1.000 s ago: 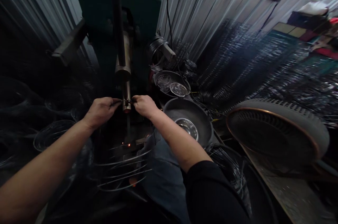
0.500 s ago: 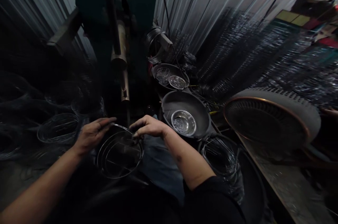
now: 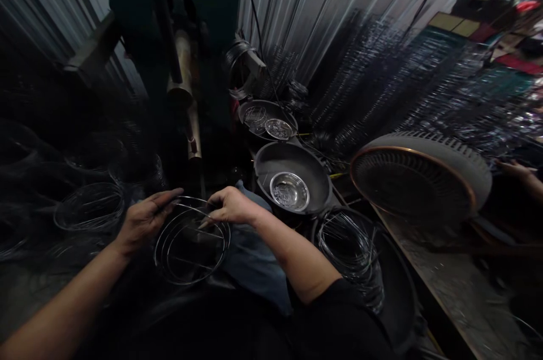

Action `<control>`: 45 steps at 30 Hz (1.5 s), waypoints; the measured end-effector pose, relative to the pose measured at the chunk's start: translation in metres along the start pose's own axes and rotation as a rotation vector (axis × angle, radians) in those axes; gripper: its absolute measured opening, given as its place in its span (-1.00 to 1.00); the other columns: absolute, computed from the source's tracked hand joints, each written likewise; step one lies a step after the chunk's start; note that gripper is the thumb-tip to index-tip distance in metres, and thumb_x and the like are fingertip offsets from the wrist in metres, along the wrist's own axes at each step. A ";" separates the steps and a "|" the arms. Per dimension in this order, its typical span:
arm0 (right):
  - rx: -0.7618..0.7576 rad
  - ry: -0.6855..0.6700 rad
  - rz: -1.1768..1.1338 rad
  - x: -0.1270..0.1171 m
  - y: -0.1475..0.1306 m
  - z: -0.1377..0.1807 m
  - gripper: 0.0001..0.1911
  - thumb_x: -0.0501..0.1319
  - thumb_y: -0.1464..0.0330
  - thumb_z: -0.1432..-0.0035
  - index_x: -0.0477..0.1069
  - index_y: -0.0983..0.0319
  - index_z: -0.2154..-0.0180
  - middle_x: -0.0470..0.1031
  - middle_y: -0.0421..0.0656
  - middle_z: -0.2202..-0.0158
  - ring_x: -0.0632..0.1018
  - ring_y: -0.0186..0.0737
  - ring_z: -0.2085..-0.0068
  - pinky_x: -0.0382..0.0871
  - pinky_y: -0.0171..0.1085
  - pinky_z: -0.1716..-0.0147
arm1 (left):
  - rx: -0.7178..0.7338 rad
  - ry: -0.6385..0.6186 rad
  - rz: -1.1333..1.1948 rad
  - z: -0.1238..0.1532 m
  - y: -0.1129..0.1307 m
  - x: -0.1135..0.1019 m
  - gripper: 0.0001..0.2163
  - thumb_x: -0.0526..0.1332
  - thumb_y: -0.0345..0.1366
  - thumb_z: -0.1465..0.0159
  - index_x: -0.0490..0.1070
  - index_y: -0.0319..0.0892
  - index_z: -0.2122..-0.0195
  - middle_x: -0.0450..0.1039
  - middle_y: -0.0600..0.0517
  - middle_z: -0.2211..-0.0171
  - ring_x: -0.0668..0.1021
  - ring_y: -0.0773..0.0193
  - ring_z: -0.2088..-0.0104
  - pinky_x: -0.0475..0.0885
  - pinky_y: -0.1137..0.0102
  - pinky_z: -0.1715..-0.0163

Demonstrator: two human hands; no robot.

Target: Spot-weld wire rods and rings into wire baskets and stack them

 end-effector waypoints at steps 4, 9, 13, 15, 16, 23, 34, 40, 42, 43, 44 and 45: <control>0.009 0.076 -0.113 0.001 0.012 0.003 -0.67 0.46 0.29 0.31 0.56 0.31 0.41 0.51 -0.24 0.49 0.47 -0.32 0.42 0.36 -0.32 0.33 | -0.022 0.004 0.012 0.001 0.001 0.002 -0.65 0.13 -0.08 -0.29 0.50 -0.16 0.04 0.53 -0.02 0.12 0.58 0.26 0.18 0.48 0.45 0.11; -0.108 0.212 -0.341 0.002 0.019 0.022 -0.54 0.45 0.29 0.26 0.54 0.25 0.21 0.55 -0.19 0.36 0.53 -0.25 0.36 0.44 -0.21 0.23 | -0.048 0.057 0.005 0.003 -0.004 -0.001 -0.62 0.14 -0.04 -0.27 0.50 -0.17 0.04 0.52 -0.04 0.14 0.58 0.26 0.21 0.48 0.46 0.14; -0.341 0.506 -0.024 0.017 0.020 0.025 -0.69 0.41 0.36 0.13 0.58 0.18 0.23 0.58 -0.15 0.30 0.55 -0.22 0.27 0.44 -0.25 0.17 | 0.013 0.071 0.006 0.000 -0.001 -0.007 -0.66 0.16 -0.10 -0.28 0.50 -0.16 0.04 0.53 -0.01 0.18 0.58 0.29 0.23 0.48 0.50 0.18; -0.413 0.620 0.008 0.019 0.021 0.017 -0.79 0.35 0.37 0.03 0.60 0.16 0.26 0.58 -0.15 0.32 0.57 -0.23 0.29 0.46 -0.27 0.21 | 0.063 0.092 -0.017 -0.003 0.003 -0.011 -0.69 0.19 -0.14 -0.27 0.49 -0.15 0.03 0.52 0.02 0.19 0.57 0.31 0.23 0.47 0.52 0.17; -0.442 0.660 -0.002 0.018 0.021 0.012 -0.82 0.34 0.36 0.01 0.60 0.15 0.28 0.59 -0.15 0.33 0.58 -0.24 0.30 0.47 -0.28 0.23 | 0.095 0.101 -0.033 -0.005 0.006 -0.012 -0.70 0.20 -0.16 -0.27 0.48 -0.14 0.02 0.52 0.02 0.19 0.57 0.32 0.24 0.47 0.52 0.17; -0.647 0.782 0.099 0.004 0.015 -0.018 -0.85 0.27 0.41 -0.08 0.60 0.16 0.27 0.58 -0.13 0.34 0.59 -0.26 0.34 0.49 -0.31 0.32 | 0.414 0.249 -0.300 -0.018 0.011 -0.016 -0.71 0.17 -0.40 -0.29 0.43 -0.18 -0.04 0.51 -0.01 0.22 0.56 0.37 0.31 0.45 0.55 0.29; -0.499 0.778 0.443 -0.031 -0.006 -0.060 -0.88 0.22 0.44 -0.09 0.56 0.22 0.36 0.57 -0.12 0.40 0.56 -0.23 0.34 0.41 -0.31 0.25 | 0.293 0.255 -0.373 -0.069 -0.001 -0.012 -0.78 0.13 -0.28 -0.32 0.54 -0.27 0.24 0.54 -0.04 0.34 0.56 0.34 0.42 0.45 0.52 0.39; -0.316 0.727 0.467 -0.050 -0.025 -0.077 -0.88 0.24 0.40 -0.08 0.57 0.18 0.37 0.60 -0.16 0.36 0.57 -0.20 0.30 0.41 -0.28 0.21 | 0.001 0.150 -0.224 -0.097 -0.002 -0.017 -0.71 0.12 -0.14 -0.26 0.56 -0.20 0.26 0.56 -0.03 0.30 0.58 0.24 0.29 0.47 0.43 0.21; -0.303 0.726 0.462 -0.053 -0.029 -0.081 -0.87 0.24 0.40 -0.07 0.58 0.18 0.37 0.61 -0.15 0.34 0.58 -0.18 0.29 0.41 -0.26 0.21 | -0.017 0.154 -0.222 -0.103 -0.001 -0.019 -0.71 0.12 -0.14 -0.24 0.56 -0.19 0.24 0.56 -0.02 0.31 0.58 0.23 0.29 0.47 0.41 0.20; -0.302 0.726 0.458 -0.055 -0.030 -0.083 -0.87 0.24 0.40 -0.07 0.58 0.18 0.36 0.61 -0.15 0.33 0.58 -0.17 0.28 0.42 -0.26 0.21 | -0.016 0.155 -0.228 -0.106 -0.001 -0.020 -0.71 0.11 -0.14 -0.24 0.56 -0.19 0.24 0.56 -0.02 0.31 0.58 0.23 0.29 0.47 0.40 0.19; -0.302 0.728 0.454 -0.056 -0.031 -0.085 -0.87 0.24 0.41 -0.06 0.59 0.18 0.35 0.62 -0.15 0.32 0.59 -0.17 0.27 0.42 -0.26 0.20 | -0.013 0.156 -0.236 -0.108 -0.002 -0.020 -0.71 0.11 -0.15 -0.24 0.56 -0.19 0.24 0.56 -0.03 0.31 0.58 0.22 0.29 0.46 0.39 0.18; -0.303 0.732 0.450 -0.056 -0.031 -0.086 -0.87 0.24 0.41 -0.06 0.59 0.18 0.35 0.62 -0.15 0.32 0.59 -0.16 0.28 0.42 -0.26 0.20 | -0.012 0.156 -0.245 -0.109 -0.002 -0.020 -0.70 0.11 -0.15 -0.24 0.56 -0.20 0.24 0.56 -0.03 0.30 0.58 0.22 0.28 0.46 0.39 0.18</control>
Point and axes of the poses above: each hand's wrist, its own z-axis away from the middle knuckle, its own x-axis out of the palm, y = z × x, the point moved 2 cm from there along -z, towards the middle knuckle
